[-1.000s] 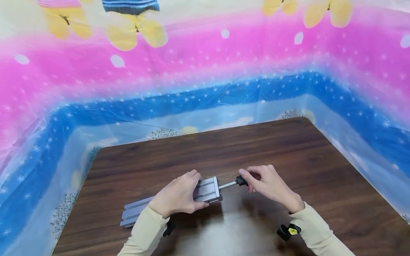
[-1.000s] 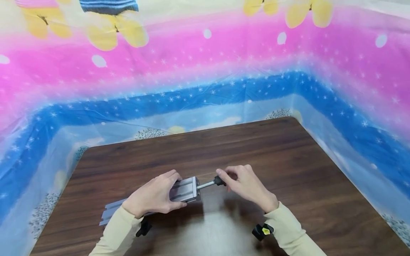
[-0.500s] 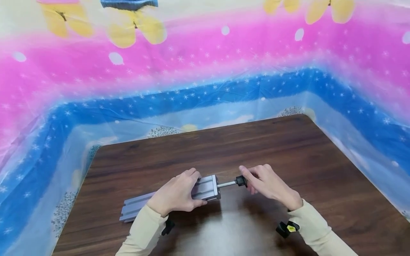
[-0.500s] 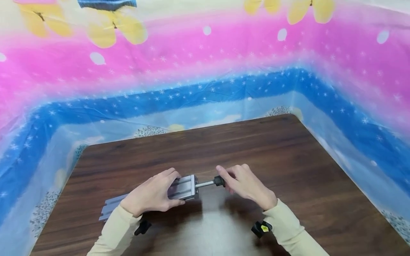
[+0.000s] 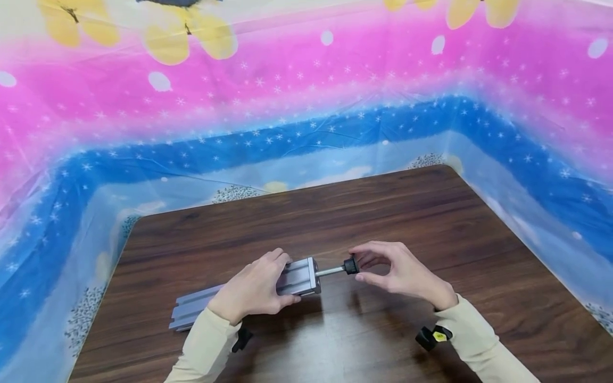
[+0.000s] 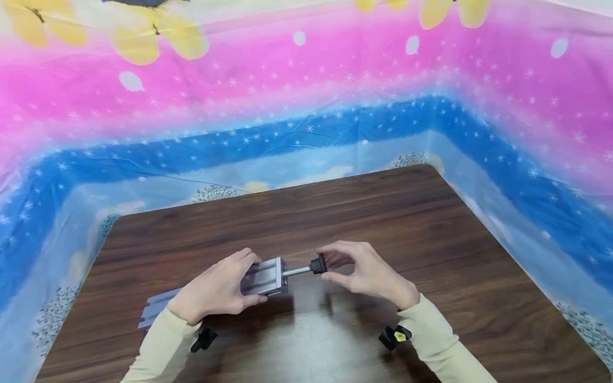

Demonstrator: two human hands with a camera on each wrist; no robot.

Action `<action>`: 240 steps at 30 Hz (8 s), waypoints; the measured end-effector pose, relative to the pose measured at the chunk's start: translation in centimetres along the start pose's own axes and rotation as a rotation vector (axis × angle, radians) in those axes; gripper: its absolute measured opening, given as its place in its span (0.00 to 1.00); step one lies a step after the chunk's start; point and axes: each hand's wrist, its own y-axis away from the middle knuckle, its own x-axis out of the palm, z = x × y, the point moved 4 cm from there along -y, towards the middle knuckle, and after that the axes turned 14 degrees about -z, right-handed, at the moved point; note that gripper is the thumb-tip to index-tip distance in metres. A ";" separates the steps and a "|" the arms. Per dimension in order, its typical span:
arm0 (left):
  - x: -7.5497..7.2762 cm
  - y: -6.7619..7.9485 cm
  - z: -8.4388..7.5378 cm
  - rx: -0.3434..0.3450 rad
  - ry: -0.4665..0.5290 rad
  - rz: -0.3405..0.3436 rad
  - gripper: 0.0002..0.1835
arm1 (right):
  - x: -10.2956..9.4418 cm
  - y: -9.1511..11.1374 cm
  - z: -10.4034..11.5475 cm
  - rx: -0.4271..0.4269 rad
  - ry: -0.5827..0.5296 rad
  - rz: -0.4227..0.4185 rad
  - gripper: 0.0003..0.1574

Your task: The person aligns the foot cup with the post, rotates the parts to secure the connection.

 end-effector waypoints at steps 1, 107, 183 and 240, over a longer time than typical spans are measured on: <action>-0.1 0.0 0.0 -0.003 0.000 -0.002 0.31 | 0.0 -0.1 0.0 0.004 0.008 -0.003 0.27; -1.0 1.1 0.5 -0.052 0.007 0.021 0.30 | 2.1 -0.6 0.3 0.027 0.151 -0.065 0.09; -1.0 1.1 0.2 -0.045 0.032 0.013 0.29 | 2.4 -0.8 0.8 -0.098 0.149 -0.128 0.04; -1.3 1.2 1.0 -0.074 0.028 0.001 0.29 | 2.3 -0.4 1.6 -0.287 0.110 -0.113 0.42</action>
